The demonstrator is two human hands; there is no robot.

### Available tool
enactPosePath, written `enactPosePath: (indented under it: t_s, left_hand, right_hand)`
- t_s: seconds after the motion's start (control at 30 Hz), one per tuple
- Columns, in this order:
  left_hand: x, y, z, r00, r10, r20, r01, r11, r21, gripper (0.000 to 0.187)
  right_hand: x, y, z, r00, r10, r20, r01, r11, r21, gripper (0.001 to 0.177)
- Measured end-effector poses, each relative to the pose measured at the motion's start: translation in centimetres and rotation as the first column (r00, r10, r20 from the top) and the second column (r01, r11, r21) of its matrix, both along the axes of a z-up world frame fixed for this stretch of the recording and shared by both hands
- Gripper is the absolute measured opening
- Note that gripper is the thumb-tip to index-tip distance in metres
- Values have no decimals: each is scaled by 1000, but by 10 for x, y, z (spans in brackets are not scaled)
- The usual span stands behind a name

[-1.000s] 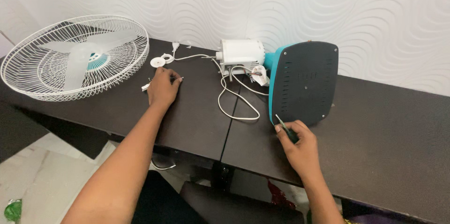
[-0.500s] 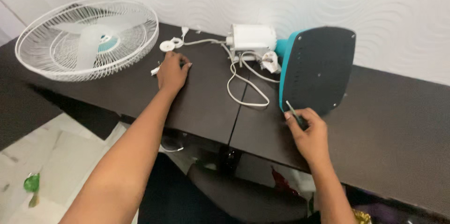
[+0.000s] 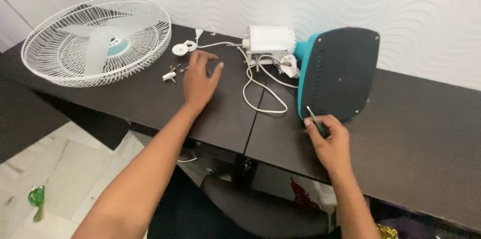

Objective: The person assembles a table fan by attaching the motor housing to the fan stand and securing it with screws. They then flip the stand and tighten additional screws on the base to complete the assembly.

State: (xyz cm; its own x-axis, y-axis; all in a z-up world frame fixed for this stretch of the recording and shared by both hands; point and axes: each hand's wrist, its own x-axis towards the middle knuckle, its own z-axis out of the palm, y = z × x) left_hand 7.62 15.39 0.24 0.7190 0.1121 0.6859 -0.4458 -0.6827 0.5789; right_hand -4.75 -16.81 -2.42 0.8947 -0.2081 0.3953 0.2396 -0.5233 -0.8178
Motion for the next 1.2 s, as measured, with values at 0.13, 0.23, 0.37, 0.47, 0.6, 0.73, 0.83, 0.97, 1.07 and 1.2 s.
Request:
enactPosePath:
  t_s: [0.13, 0.23, 0.37, 0.47, 0.6, 0.73, 0.83, 0.97, 1.07, 1.2]
  left_hand:
    - [-26, -61, 6, 976, -177, 130, 193, 973, -128, 25]
    - [-41, -115, 7, 926, -371, 72, 375, 878, -297, 35]
    - [-53, -161, 0, 871, -490, 2, 471, 835, -284, 59]
    - [-48, -179, -9, 825, -562, -55, 518, 793, -320, 71]
    - [-34, -179, -19, 743, -647, -173, 533, 728, -431, 59]
    - [-32, -177, -23, 731, -644, -225, 486, 724, -490, 54]
    - [-38, -174, -25, 719, -620, -314, 422, 749, -511, 56]
    - [-36, -175, -24, 719, -676, -162, 502, 667, -551, 56]
    - [-36, -173, -27, 717, -684, -136, 520, 655, -548, 53]
    - [-39, -171, -27, 733, -662, -157, 507, 685, -524, 51]
  right_hand:
    - [2, -2, -3, 1000, -19, -5, 19, 993, 115, 18]
    - [0, -8, -4, 999, -30, -39, 42, 942, 334, 24]
    - [-5, -29, 3, 998, -4, -56, 37, 808, 588, 35]
    - [-8, -50, 11, 986, -108, -125, 154, 874, 461, 36]
    - [-15, -66, 13, 967, -237, -91, 252, 938, 238, 35]
    - [-18, -68, 5, 963, -270, -5, 264, 934, 241, 27]
    - [-20, -67, 1, 950, -311, 36, 305, 944, 126, 22]
    - [-19, -65, 5, 915, -401, -45, 403, 910, 91, 22]
    - [-21, -62, 6, 911, -405, -85, 411, 909, 73, 21]
    - [-22, -61, 7, 931, -364, 1, 364, 931, 41, 19]
